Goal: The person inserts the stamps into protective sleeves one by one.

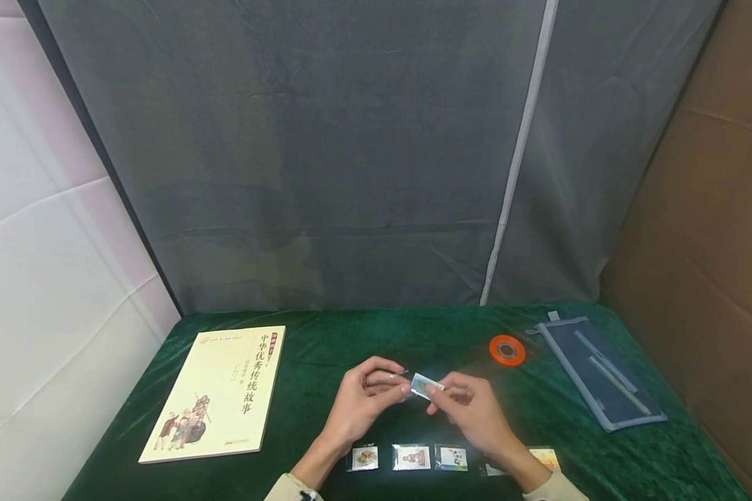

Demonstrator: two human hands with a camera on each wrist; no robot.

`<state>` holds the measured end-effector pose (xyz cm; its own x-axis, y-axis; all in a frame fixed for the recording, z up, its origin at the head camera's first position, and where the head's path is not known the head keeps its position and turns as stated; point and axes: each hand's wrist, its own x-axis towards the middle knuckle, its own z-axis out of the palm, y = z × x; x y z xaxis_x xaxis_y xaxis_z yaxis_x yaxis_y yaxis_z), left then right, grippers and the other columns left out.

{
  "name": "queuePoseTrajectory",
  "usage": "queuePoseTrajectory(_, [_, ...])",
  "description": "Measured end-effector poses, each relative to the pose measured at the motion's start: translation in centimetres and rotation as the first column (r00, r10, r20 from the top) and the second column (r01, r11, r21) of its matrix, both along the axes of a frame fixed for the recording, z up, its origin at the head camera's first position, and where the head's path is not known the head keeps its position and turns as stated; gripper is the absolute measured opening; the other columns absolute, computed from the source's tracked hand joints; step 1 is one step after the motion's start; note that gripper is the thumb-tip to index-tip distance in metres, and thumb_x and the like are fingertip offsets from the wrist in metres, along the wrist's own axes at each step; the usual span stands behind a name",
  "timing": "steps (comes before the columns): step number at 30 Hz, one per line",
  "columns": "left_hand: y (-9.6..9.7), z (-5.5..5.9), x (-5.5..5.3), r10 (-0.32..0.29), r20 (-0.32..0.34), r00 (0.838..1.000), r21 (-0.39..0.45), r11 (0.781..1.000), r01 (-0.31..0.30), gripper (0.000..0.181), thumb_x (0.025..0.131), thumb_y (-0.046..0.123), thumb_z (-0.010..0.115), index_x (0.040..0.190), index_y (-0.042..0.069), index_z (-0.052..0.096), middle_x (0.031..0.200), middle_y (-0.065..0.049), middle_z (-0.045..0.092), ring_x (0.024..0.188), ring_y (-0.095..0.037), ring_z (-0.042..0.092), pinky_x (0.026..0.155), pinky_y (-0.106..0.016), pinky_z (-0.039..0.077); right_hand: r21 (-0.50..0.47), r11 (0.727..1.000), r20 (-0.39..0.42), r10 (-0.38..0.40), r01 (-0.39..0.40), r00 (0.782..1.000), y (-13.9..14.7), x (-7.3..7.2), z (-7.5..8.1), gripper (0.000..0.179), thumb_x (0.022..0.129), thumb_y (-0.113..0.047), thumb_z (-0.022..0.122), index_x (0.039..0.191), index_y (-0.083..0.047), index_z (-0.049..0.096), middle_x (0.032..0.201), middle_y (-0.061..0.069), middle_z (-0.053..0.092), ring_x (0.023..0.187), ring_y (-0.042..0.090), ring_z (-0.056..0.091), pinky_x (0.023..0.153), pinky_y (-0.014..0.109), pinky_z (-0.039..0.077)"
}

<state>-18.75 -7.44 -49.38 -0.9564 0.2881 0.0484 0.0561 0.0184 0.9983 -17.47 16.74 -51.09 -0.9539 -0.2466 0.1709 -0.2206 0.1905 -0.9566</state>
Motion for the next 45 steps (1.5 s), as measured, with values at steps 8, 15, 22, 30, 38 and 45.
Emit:
queuePoseTrajectory(8, [0.00,-0.01,-0.02,-0.006,0.015,1.000,-0.009,1.000,0.007,0.037,0.094,0.019,0.087,0.125,0.005,0.071,0.112,-0.013,0.083,0.097,-0.025,0.082,0.084,-0.032,0.066,0.002,0.999,0.017,0.047,-0.047,0.999,-0.05,0.02,0.03,0.016,0.104,-0.025,0.075,0.094,-0.013,0.074,0.079,0.004,0.079,0.055,0.004,0.052,0.049,0.024,0.041])
queuePoseTrajectory(15, [0.09,0.09,0.03,-0.006,0.004,1.000,-0.050,0.999,0.006,0.031,0.094,0.023,0.088,0.119,0.012,0.074,0.102,-0.011,0.083,0.087,-0.025,0.080,0.081,-0.032,0.065,0.007,0.997,0.018,0.076,-0.076,0.997,-0.15,0.03,0.03,0.014,0.104,-0.025,0.075,0.093,-0.016,0.073,0.078,0.002,0.078,0.057,0.004,0.056,0.052,0.025,0.047])
queuePoseTrajectory(22, [0.11,-0.01,0.02,-0.023,0.011,1.000,-0.067,0.997,0.023,0.030,0.093,0.026,0.088,0.115,0.010,0.075,0.104,-0.008,0.084,0.087,-0.023,0.080,0.081,-0.031,0.064,-0.015,0.995,0.010,0.095,-0.095,0.995,-0.18,0.01,0.01,0.010,0.106,-0.024,0.073,0.100,-0.015,0.074,0.078,0.004,0.077,0.058,0.005,0.057,0.054,0.027,0.050])
queuePoseTrajectory(30, [0.06,-0.12,0.02,-0.007,0.012,1.000,-0.050,0.999,0.008,0.031,0.093,0.024,0.088,0.116,0.008,0.074,0.103,-0.011,0.084,0.096,-0.025,0.082,0.086,-0.030,0.064,-0.058,0.996,-0.028,0.062,-0.063,0.998,-0.02,-0.22,-0.30,0.008,0.108,-0.018,0.069,0.109,-0.011,0.071,0.084,0.011,0.077,0.060,0.006,0.057,0.056,0.027,0.051])
queuePoseTrajectory(38, [0.28,0.00,0.21,-0.006,0.011,1.000,-0.070,0.998,0.007,0.038,0.092,0.025,0.089,0.119,0.003,0.073,0.101,-0.010,0.084,0.095,-0.021,0.081,0.085,-0.028,0.062,-0.031,0.996,0.012,0.084,-0.083,0.996,0.07,-0.14,-0.37,0.009,0.108,-0.022,0.069,0.111,-0.015,0.075,0.084,0.007,0.077,0.061,0.006,0.058,0.057,0.028,0.052])
queuePoseTrajectory(45, [0.33,0.14,0.28,0.019,-0.003,1.000,-0.094,0.995,-0.019,0.038,0.092,0.028,0.089,0.118,0.004,0.074,0.097,-0.008,0.084,0.092,-0.020,0.080,0.084,-0.030,0.061,-0.040,0.994,-0.007,0.099,-0.099,0.995,0.02,-0.01,-0.36,0.009,0.107,-0.019,0.069,0.108,-0.011,0.074,0.084,0.012,0.077,0.061,0.006,0.059,0.057,0.027,0.052])
